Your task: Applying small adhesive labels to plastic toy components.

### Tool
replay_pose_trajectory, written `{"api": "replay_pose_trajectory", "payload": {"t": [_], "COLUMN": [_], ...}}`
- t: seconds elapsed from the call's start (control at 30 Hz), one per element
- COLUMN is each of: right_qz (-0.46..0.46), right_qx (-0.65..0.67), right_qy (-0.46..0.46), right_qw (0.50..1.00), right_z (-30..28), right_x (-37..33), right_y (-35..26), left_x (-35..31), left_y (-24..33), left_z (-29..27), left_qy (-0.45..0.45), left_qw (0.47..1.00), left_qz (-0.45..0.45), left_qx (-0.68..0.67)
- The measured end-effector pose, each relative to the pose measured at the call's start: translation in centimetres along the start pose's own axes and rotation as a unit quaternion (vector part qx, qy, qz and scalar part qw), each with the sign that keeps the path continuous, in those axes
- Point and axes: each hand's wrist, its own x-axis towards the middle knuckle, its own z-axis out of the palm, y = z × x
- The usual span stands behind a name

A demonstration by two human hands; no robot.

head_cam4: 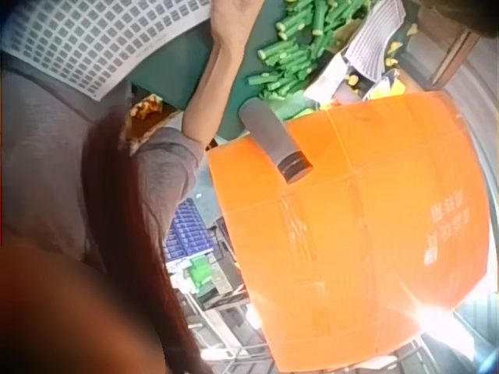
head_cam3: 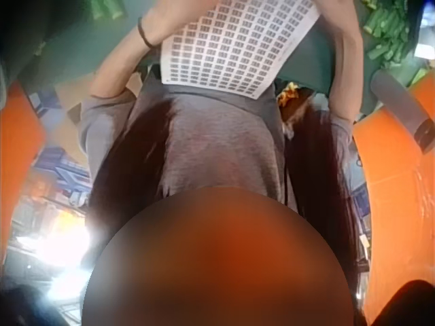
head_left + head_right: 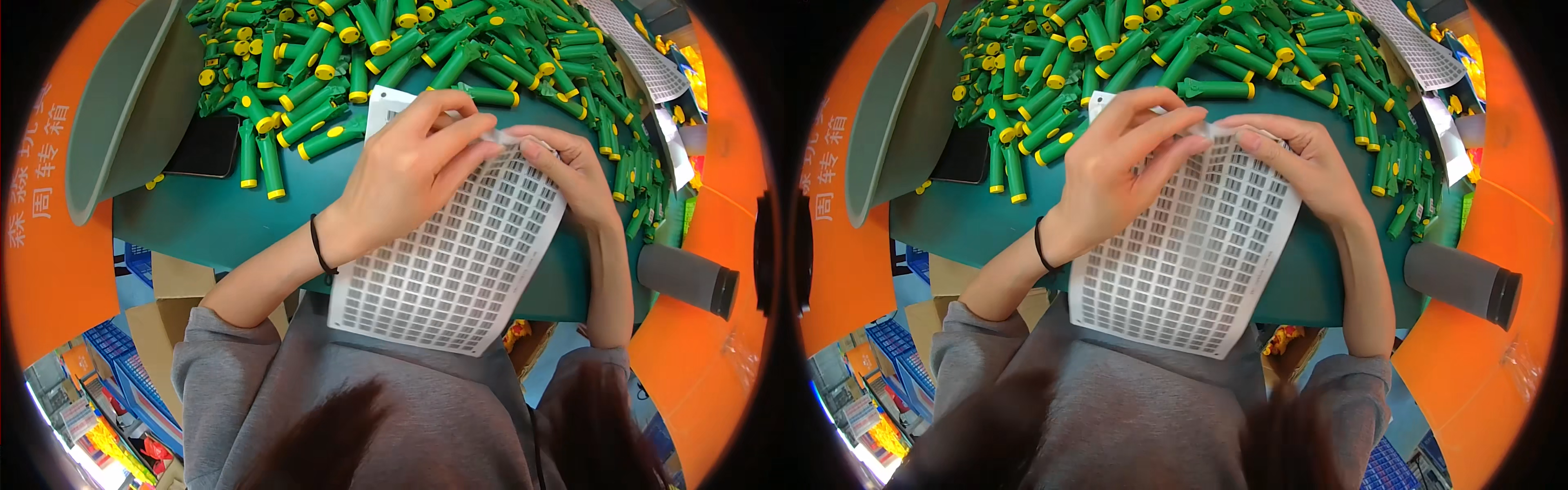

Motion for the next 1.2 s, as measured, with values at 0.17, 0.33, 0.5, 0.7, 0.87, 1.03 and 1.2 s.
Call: {"api": "replay_pose_trajectory", "payload": {"t": [0.17,0.33,0.5,0.7,0.87,1.03,1.2], "right_qz": [0.036,0.107,0.123,0.081,0.068,0.08,0.042], "right_qx": [-0.03,0.051,0.154,0.148,0.132,0.157,0.113], "right_qy": [-0.038,0.011,0.02,0.114,0.123,0.141,0.167], "right_qw": [0.998,0.993,0.98,0.979,0.981,0.974,0.979], "right_z": [-1.7,0.6,1.8,3.0,3.7,4.4,5.1], "right_x": [-0.1,-0.8,-1.5,-1.8,-1.9,-1.9,-1.5], "right_y": [-0.4,0.7,1.5,1.5,1.3,0.8,1.7], "left_x": [-0.7,-1.4,-1.4,-1.4,-1.0,-1.0,-1.1], "left_y": [-0.3,-1.4,-1.0,-0.2,0.0,-0.3,-1.0], "left_z": [-1.5,-1.2,0.1,0.0,-0.1,0.5,0.4], "left_qy": [-0.079,-0.037,-0.054,-0.001,-0.035,0.001,0.023], "left_qw": [0.962,0.957,0.976,0.974,0.991,0.992,0.984], "left_qz": [0.11,0.178,0.15,0.169,0.094,0.101,0.141], "left_qx": [0.235,0.225,0.15,0.151,0.087,0.069,0.103]}}
